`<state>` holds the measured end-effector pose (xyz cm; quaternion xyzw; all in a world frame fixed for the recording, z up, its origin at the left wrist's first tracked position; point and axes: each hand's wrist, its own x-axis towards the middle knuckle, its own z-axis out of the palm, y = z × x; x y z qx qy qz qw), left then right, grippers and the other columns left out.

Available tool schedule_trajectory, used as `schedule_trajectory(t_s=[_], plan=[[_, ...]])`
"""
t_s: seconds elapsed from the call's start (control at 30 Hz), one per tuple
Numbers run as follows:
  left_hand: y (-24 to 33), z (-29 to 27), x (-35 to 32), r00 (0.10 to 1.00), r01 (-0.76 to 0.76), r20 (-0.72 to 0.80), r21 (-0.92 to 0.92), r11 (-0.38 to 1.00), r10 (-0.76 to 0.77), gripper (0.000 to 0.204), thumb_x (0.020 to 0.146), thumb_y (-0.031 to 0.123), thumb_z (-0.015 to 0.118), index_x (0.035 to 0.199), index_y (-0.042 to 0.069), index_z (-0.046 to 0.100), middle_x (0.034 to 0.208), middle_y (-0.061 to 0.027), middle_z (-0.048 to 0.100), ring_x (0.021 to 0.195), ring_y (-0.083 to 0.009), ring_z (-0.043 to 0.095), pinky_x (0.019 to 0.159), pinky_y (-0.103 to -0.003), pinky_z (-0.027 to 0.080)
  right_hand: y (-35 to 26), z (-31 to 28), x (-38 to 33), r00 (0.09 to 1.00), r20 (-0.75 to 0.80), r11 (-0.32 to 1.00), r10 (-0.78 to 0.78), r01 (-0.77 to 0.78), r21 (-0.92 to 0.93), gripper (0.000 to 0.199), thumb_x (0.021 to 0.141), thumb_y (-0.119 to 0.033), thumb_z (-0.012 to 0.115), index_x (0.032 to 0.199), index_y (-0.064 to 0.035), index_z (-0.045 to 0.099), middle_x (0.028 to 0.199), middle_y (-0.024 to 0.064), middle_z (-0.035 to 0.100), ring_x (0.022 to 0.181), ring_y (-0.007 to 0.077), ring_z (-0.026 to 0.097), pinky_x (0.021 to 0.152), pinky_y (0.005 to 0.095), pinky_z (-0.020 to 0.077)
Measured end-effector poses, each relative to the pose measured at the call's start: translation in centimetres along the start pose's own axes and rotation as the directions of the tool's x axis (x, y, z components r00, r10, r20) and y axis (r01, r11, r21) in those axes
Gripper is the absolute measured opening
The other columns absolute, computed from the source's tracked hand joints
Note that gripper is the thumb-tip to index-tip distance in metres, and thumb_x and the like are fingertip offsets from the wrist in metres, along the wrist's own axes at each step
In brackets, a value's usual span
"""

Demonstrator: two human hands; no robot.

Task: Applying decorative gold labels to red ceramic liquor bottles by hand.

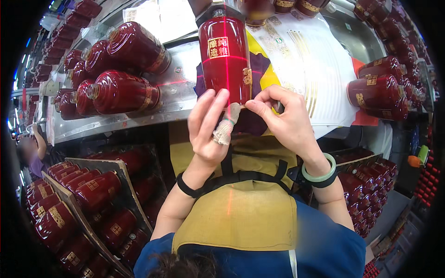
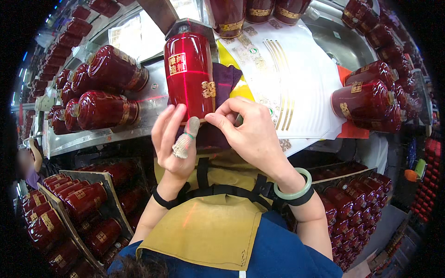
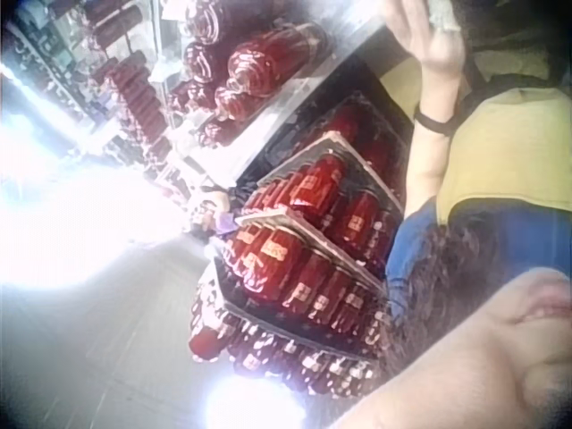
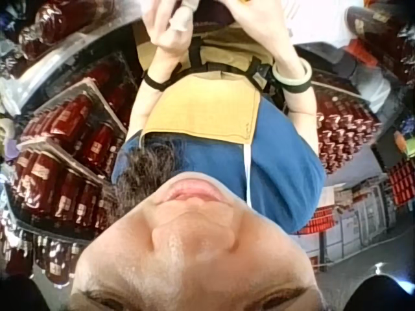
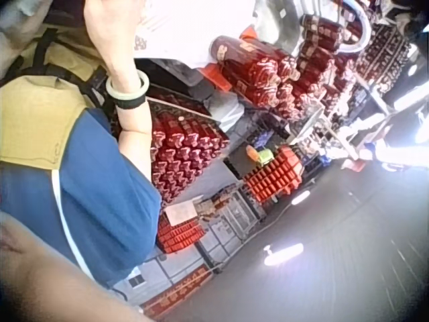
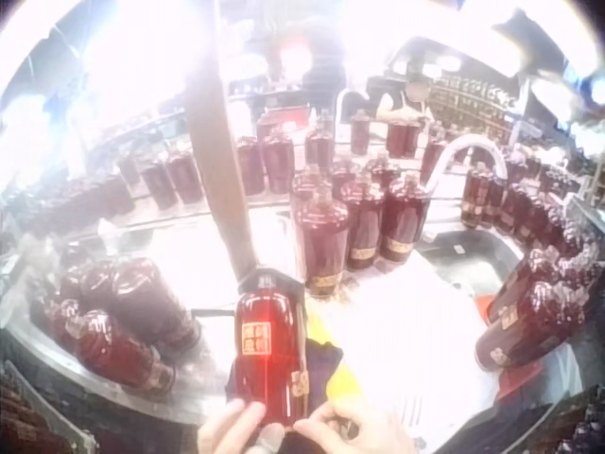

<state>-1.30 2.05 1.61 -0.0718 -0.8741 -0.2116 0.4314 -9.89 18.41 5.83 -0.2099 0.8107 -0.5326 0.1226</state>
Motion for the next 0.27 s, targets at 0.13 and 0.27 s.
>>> schedule_trajectory(t_s=[0.13,0.27], plan=[[-0.2,0.5,-0.2,0.976,0.175,-0.105,-0.144,0.974,-0.191,0.028,0.082,-0.006,0.081,0.109,-0.007,0.074,0.111,-0.0152,0.076,0.103,-0.0314,0.071,0.086,-0.037,0.062,0.3,0.1,-0.1,0.999,0.004,0.999,-0.049,0.049,-0.017,0.022,0.089,-0.017,0.080,0.085,0.0030,0.072,0.072,0.0100,0.067,0.062,0.0158,0.059,0.060,0.0319,0.0464],[-1.1,0.1,-1.2,0.980,0.174,-0.083,-0.108,0.979,-0.183,0.030,0.081,-0.011,0.079,0.110,-0.006,0.075,0.112,-0.0158,0.076,0.106,-0.0320,0.072,0.093,-0.039,0.058,0.7,-0.2,0.0,1.000,-0.011,1.000,0.019,-0.018,0.010,0.022,0.089,-0.017,0.080,0.085,0.0030,0.072,0.071,0.0094,0.067,0.062,0.0150,0.059,0.060,0.0314,0.0464]])
